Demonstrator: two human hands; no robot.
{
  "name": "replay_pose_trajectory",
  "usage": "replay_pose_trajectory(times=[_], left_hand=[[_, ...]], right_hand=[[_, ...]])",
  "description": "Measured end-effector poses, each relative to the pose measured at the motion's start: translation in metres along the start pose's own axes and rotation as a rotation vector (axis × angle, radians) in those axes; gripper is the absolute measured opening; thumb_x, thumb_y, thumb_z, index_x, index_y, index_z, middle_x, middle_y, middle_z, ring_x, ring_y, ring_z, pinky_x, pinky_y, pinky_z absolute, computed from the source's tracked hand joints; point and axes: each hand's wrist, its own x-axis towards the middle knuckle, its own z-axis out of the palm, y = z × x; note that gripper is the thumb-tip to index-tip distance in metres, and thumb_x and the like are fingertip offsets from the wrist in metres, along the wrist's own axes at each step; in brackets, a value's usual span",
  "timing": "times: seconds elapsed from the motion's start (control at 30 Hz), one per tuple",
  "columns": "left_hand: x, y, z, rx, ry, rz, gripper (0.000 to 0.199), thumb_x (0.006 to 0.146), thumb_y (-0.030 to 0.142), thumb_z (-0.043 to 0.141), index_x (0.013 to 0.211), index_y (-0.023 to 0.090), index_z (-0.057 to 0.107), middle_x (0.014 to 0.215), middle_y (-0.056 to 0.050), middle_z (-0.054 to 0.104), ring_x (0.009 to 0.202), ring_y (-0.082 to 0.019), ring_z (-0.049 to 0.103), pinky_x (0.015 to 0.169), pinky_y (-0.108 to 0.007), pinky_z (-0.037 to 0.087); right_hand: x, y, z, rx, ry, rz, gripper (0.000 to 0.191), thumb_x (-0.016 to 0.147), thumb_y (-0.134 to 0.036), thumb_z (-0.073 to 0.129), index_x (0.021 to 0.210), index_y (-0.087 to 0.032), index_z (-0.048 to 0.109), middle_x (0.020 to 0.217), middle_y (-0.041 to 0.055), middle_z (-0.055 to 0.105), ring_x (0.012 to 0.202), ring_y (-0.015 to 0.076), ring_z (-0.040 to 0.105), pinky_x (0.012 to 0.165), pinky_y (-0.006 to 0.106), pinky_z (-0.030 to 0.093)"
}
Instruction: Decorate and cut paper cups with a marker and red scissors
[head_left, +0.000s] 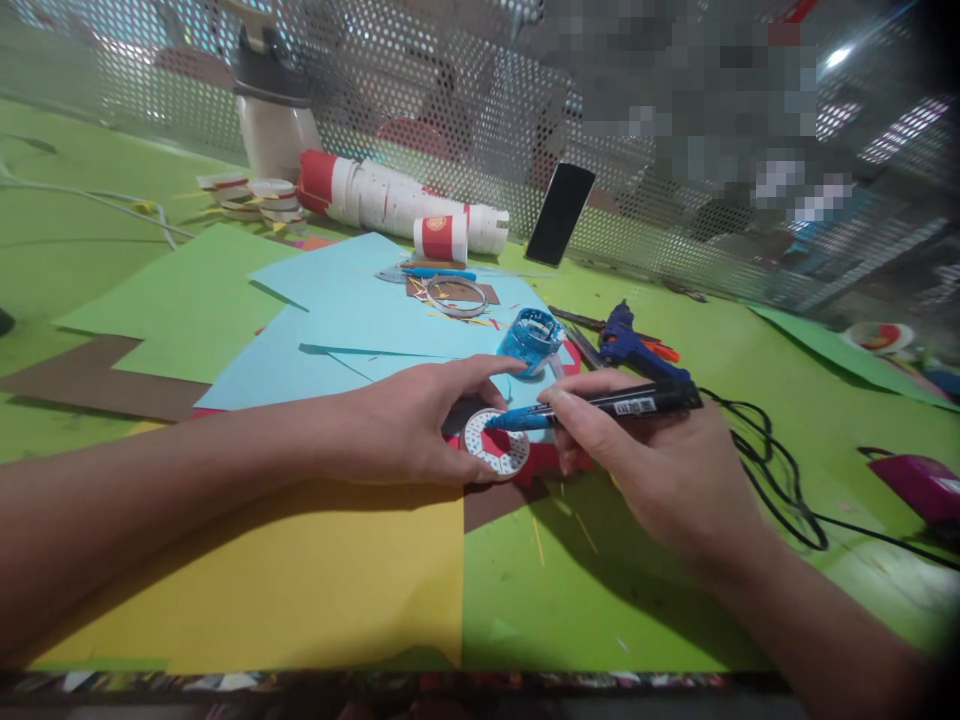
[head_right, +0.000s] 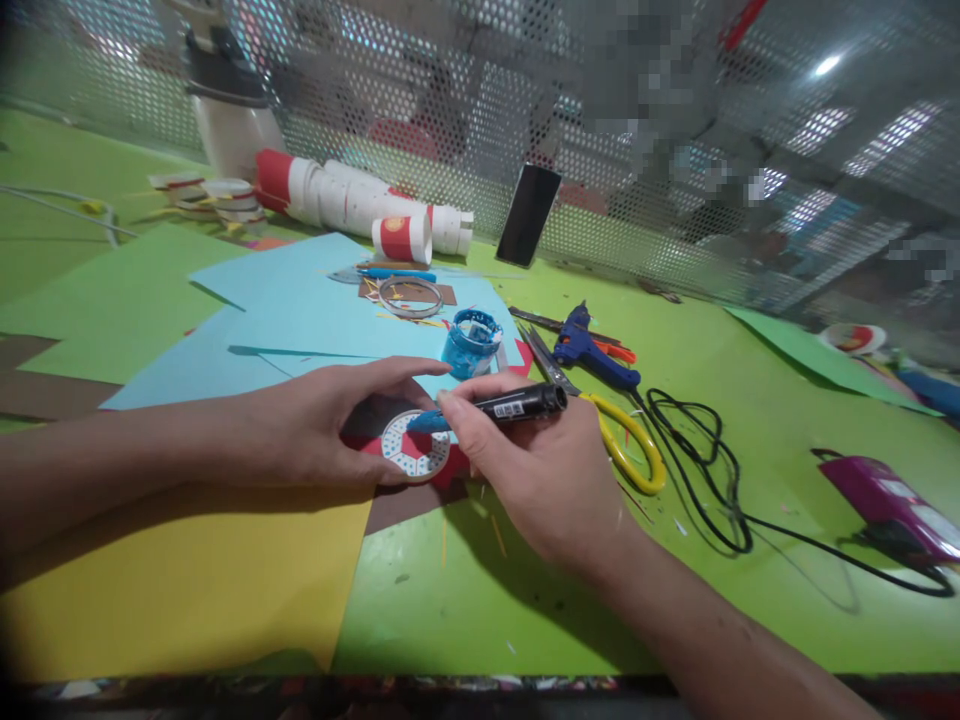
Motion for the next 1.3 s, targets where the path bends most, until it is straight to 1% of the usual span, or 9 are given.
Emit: replay_pose_trajectory(times=[0.17, 0.3, 0.43, 0.6, 0.77, 1.0, 1.07, 1.2, 1.3], left_hand=[[0.001, 0.001, 0.000, -0.023, -0.012, -0.009, 0.081, 0.073, 0.034, 0.069, 0.145, 0.021, 0.036, 0.118, -0.007, 0.068, 0.100, -0.023, 0.066, 0.084, -0.032, 0.050], [0.001, 0.003, -0.001, -0.016, -0.015, -0.002, 0.081, 0.072, 0.030, 0.069, 0.145, 0.022, 0.036, 0.116, -0.006, 0.069, 0.100, -0.023, 0.065, 0.084, -0.031, 0.049], [0.001, 0.002, -0.001, -0.026, -0.022, -0.005, 0.080, 0.073, 0.032, 0.069, 0.145, 0.021, 0.036, 0.118, -0.006, 0.068, 0.100, -0.023, 0.065, 0.084, -0.031, 0.049], [0.000, 0.001, -0.002, -0.004, -0.018, 0.013, 0.080, 0.073, 0.031, 0.069, 0.145, 0.023, 0.037, 0.117, -0.005, 0.068, 0.100, -0.022, 0.065, 0.083, -0.030, 0.049], [0.000, 0.000, 0.000, -0.007, 0.000, 0.029, 0.077, 0.074, 0.033, 0.069, 0.144, 0.025, 0.039, 0.110, -0.004, 0.070, 0.093, -0.021, 0.066, 0.077, -0.029, 0.050], [-0.001, 0.004, 0.001, 0.022, 0.011, -0.040, 0.080, 0.074, 0.037, 0.069, 0.145, 0.021, 0.037, 0.111, -0.005, 0.069, 0.086, -0.019, 0.066, 0.073, -0.027, 0.050], [-0.001, 0.004, 0.000, 0.018, 0.006, -0.030, 0.080, 0.073, 0.036, 0.070, 0.145, 0.021, 0.037, 0.114, -0.006, 0.069, 0.090, -0.019, 0.066, 0.077, -0.028, 0.050], [0.000, 0.001, 0.001, -0.016, 0.014, -0.001, 0.079, 0.073, 0.034, 0.071, 0.144, 0.020, 0.038, 0.118, -0.007, 0.068, 0.099, -0.022, 0.066, 0.084, -0.030, 0.049], [0.000, -0.001, 0.001, -0.035, 0.001, 0.010, 0.079, 0.074, 0.035, 0.071, 0.144, 0.019, 0.038, 0.118, -0.008, 0.069, 0.099, -0.022, 0.066, 0.085, -0.031, 0.049]], right_hand=[[-0.001, 0.000, 0.001, -0.014, -0.002, -0.011, 0.011, 0.084, -0.028, 0.067, 0.079, -0.020, 0.072, 0.055, -0.0038, 0.064, 0.048, 0.0111, 0.059, 0.050, 0.022, 0.051], [-0.002, 0.001, 0.002, -0.008, -0.003, -0.012, 0.012, 0.084, -0.029, 0.068, 0.079, -0.020, 0.073, 0.053, -0.0046, 0.064, 0.048, 0.0100, 0.058, 0.052, 0.021, 0.052], [-0.002, 0.001, 0.003, -0.018, 0.002, -0.008, 0.012, 0.084, -0.029, 0.068, 0.079, -0.020, 0.073, 0.052, -0.0047, 0.063, 0.046, 0.0099, 0.057, 0.049, 0.021, 0.050], [0.000, 0.000, 0.003, -0.052, 0.019, -0.047, 0.011, 0.083, -0.029, 0.069, 0.079, -0.020, 0.072, 0.050, -0.0046, 0.062, 0.045, 0.0124, 0.058, 0.050, 0.025, 0.052], [-0.001, -0.002, 0.003, -0.100, 0.019, -0.094, 0.012, 0.083, -0.032, 0.069, 0.077, -0.022, 0.071, 0.049, -0.0049, 0.062, 0.044, 0.0137, 0.058, 0.049, 0.027, 0.052], [-0.005, 0.003, 0.007, -0.114, 0.073, -0.157, 0.005, 0.080, -0.027, 0.071, 0.078, -0.023, 0.072, 0.056, -0.0038, 0.068, 0.050, 0.0141, 0.063, 0.050, 0.025, 0.052], [-0.006, 0.002, 0.006, -0.122, 0.059, -0.173, 0.004, 0.080, -0.027, 0.071, 0.078, -0.024, 0.072, 0.062, -0.0027, 0.071, 0.053, 0.0151, 0.065, 0.052, 0.026, 0.054], [-0.004, -0.006, 0.002, -0.184, -0.030, -0.227, 0.002, 0.080, -0.024, 0.071, 0.078, -0.023, 0.073, 0.075, 0.0005, 0.077, 0.065, 0.0177, 0.070, 0.060, 0.028, 0.057], [-0.003, -0.009, 0.000, -0.195, -0.064, -0.221, 0.002, 0.080, -0.022, 0.071, 0.080, -0.022, 0.073, 0.075, 0.0007, 0.077, 0.065, 0.0172, 0.071, 0.060, 0.026, 0.057]])
